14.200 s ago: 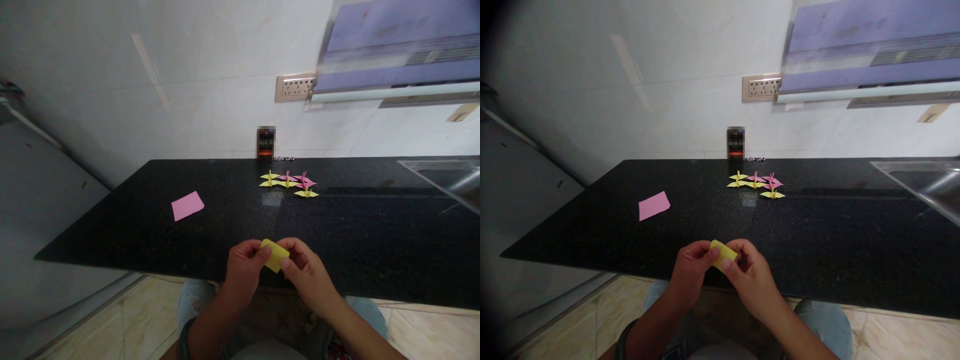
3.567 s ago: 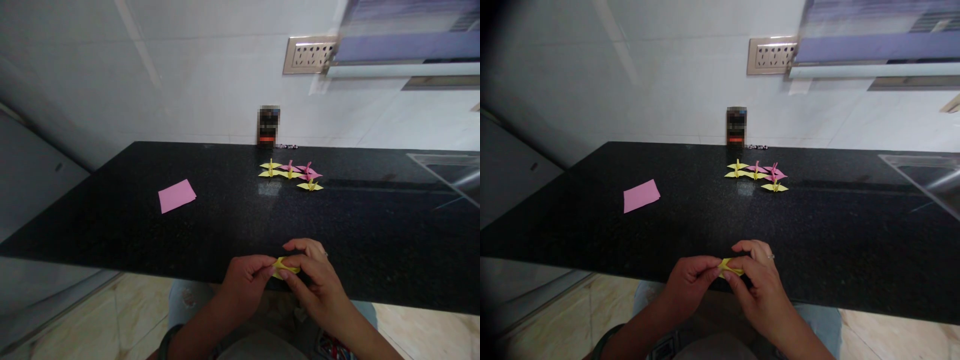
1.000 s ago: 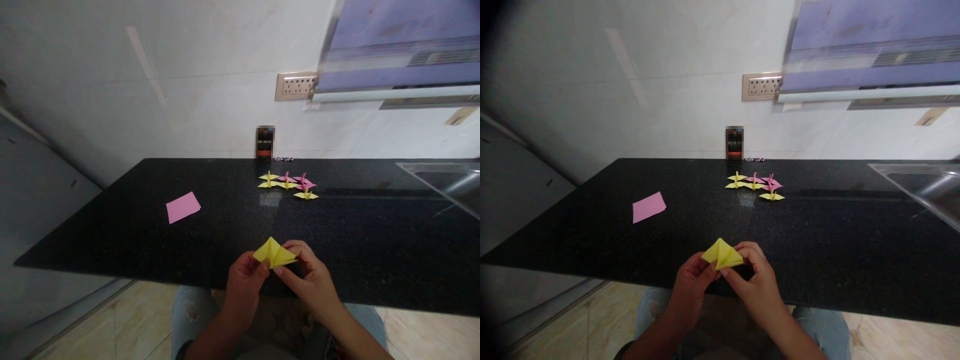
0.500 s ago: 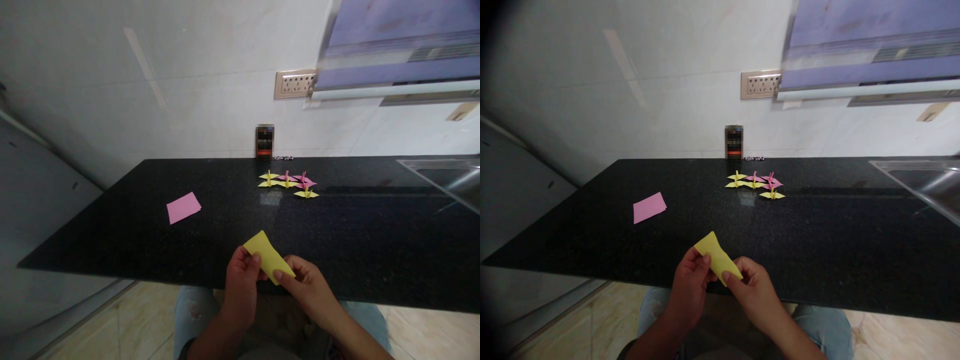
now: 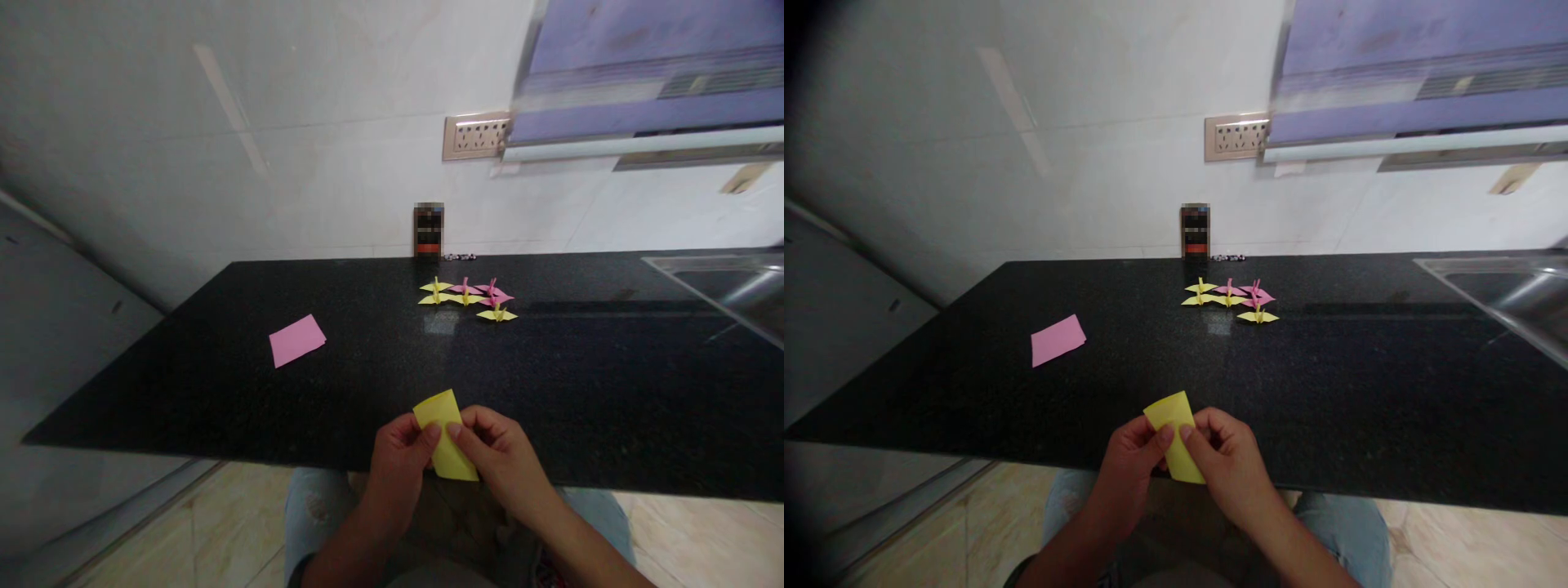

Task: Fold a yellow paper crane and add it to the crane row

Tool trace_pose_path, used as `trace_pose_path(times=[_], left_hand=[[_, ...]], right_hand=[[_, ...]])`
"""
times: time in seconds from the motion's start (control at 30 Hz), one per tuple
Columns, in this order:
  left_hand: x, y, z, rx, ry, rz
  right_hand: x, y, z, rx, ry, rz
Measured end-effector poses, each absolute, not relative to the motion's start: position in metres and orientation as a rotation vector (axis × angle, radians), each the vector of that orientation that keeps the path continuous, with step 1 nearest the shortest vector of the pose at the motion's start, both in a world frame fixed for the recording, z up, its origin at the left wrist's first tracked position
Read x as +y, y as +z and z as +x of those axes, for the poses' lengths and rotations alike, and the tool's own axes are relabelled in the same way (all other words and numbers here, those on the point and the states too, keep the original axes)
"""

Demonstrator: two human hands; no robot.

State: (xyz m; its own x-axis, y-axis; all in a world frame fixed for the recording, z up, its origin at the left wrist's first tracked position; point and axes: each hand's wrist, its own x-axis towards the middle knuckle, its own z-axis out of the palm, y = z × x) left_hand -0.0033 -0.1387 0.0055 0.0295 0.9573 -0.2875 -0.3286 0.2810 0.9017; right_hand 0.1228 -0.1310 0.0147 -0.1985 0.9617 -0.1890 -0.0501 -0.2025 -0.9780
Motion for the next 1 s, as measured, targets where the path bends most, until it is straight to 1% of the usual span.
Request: trace_pose_path(times=[0.2,0.4,0.53,0.7,0.9,1.0], left_hand=[[-0.140,0.004,-0.004,1.057,1.085,0.702],[-0.139,0.016,-0.006,1.041,1.152,0.687],[-0.138,0.012,-0.006,0.971,1.159,0.613],[-0.139,0.010,-0.004,0.853,1.148,0.484],[-0.140,0.009,-0.007,0.916,1.137,0.579],[-0.137,0.010,-0.009,0.888,1.203,0.525]], right_hand=[[-0.125,0.020,0.125,-1.196,1.450,-1.237],[-0.127,0.020,0.124,-1.249,1.553,-1.219],[-0.128,0.022,0.121,-1.214,1.521,-1.222],[-0.128,0.023,0.120,-1.189,1.591,-1.192],[-0.126,0.024,0.126,-1.325,1.550,-1.190],[-0.127,0.024,0.128,-1.367,1.534,-1.184]])
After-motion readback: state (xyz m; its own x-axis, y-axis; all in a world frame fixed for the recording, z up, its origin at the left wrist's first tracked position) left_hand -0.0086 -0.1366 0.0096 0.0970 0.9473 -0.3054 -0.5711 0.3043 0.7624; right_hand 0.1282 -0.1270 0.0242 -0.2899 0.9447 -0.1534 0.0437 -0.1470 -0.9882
